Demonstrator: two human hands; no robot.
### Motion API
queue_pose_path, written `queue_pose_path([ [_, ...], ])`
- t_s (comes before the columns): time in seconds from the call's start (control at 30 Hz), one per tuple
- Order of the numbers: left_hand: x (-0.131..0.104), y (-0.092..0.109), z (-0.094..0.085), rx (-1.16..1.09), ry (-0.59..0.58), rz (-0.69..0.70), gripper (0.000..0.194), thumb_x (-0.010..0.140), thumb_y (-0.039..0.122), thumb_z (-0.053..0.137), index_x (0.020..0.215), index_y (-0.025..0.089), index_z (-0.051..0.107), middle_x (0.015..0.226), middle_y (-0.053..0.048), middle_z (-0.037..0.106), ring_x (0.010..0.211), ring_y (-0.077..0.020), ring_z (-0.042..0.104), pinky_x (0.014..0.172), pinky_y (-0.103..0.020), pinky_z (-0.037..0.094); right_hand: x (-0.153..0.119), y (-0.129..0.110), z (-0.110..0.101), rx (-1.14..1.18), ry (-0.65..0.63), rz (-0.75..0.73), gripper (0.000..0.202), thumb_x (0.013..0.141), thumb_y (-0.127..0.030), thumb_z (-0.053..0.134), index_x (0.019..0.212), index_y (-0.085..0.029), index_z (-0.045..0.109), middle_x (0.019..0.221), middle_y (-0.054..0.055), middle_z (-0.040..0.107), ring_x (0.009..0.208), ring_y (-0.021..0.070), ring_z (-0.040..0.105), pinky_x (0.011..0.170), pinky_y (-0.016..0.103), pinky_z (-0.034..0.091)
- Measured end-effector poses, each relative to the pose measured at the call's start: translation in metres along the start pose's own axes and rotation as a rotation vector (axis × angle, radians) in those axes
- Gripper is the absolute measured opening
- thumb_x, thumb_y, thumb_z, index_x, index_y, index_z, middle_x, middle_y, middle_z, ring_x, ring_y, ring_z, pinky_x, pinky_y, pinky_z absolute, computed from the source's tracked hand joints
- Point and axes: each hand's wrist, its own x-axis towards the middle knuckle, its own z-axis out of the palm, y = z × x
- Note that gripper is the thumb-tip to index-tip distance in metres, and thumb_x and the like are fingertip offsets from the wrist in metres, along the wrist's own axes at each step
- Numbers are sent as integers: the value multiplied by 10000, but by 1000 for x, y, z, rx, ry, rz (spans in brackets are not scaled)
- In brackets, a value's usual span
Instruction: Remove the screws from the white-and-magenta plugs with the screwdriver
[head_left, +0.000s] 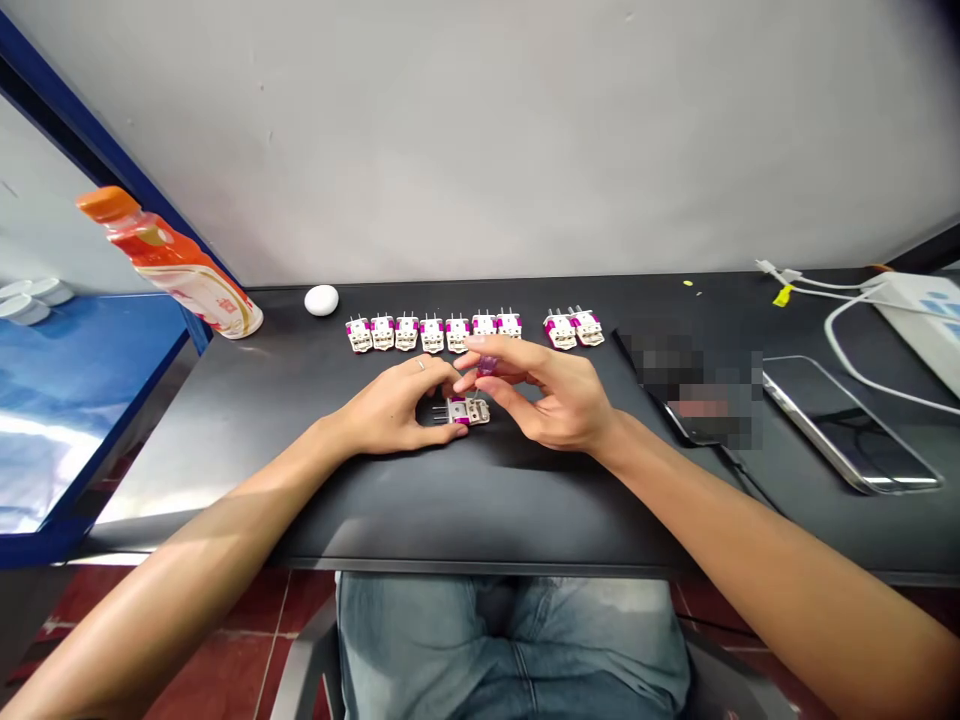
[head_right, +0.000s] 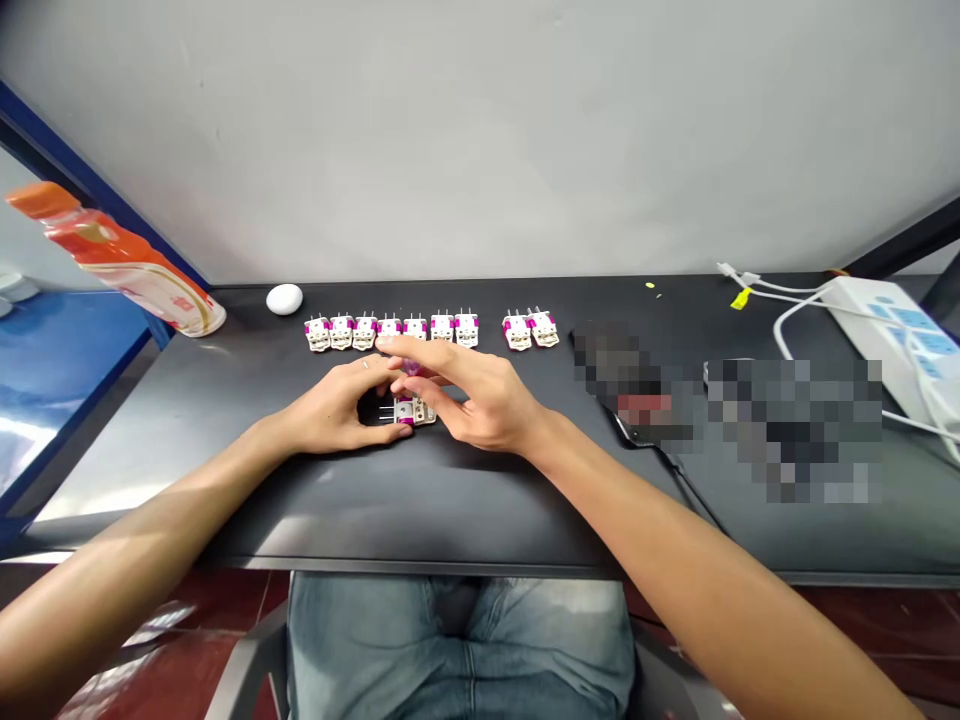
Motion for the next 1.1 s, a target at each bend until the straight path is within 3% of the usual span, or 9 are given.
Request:
queue_pose_path([
  [0.1,0,0,0,0,-7,11,331,999,498,819,1137,229,685,1048,-46,738,973,-239,699,881,-365,569,0,0,0,-26,12,-5,712,1089,-115,761,1722,-379,569,1473,66,828,1181,192,873,963,305,788],
  [0.2,0,0,-1,-4,5,20,369,997,492,820,1219,226,694,1080,-53,745,988,-243,701,901,-371,575,0,0,-1,2,-69,66,697,1148,-143,659,1778,-380,479,1595,91,763,1286,207,851,1026,336,773],
  [0.33,1,0,-1,19,-20,9,328,996,495,829,1133,221,715,1042,-51,740,970,-242,699,880,-364,570,0,0,-2,-29,12,-5,699,1109,-79,711,1720,-385,565,1437,49,835,1106,161,884,991,280,769],
  [0.43,1,0,-1,7,-9,16,374,995,521,831,1184,216,727,1069,-63,747,993,-253,708,911,-377,585,0,1,-3,-4,-45,44,685,1139,-111,665,1749,-384,516,1548,73,783,1254,199,859,980,299,775],
  [0.57,1,0,-1,20,-21,-1,348,994,521,825,1140,219,733,1051,-61,748,982,-255,708,905,-381,589,0,3,-2,-38,5,-17,723,1111,-55,689,1733,-392,540,1426,43,833,1062,145,889,985,268,767],
  [0.73,1,1,-1,10,-17,-3,383,994,527,829,1208,224,734,1117,-74,773,1045,-270,727,963,-395,602,0,2,-3,-33,-49,19,733,1125,-79,673,1768,-377,484,1520,76,799,1176,173,883,1004,287,769],
  [0.83,1,1,-1,21,-26,6,340,1003,520,825,1138,219,740,1058,-64,761,1011,-264,717,926,-386,588,1,2,-3,-81,0,-18,711,1106,-73,716,1728,-366,534,1407,54,844,1005,140,899,993,272,769],
  [0.97,1,1,-1,4,-25,12,348,1005,517,826,1157,215,746,1081,-72,772,1061,-275,725,968,-399,589,1,2,-4,-60,-53,23,718,1130,-110,682,1768,-357,463,1500,86,804,1172,185,890,1061,324,759],
  [1.1,2,1,-1,18,-32,7,330,1004,515,827,1131,221,744,1038,-58,760,1013,-263,714,924,-387,580,-1,3,-4,-137,45,-45,711,1079,-60,752,1697,-364,575,1375,33,861,950,133,903,922,230,768],
])
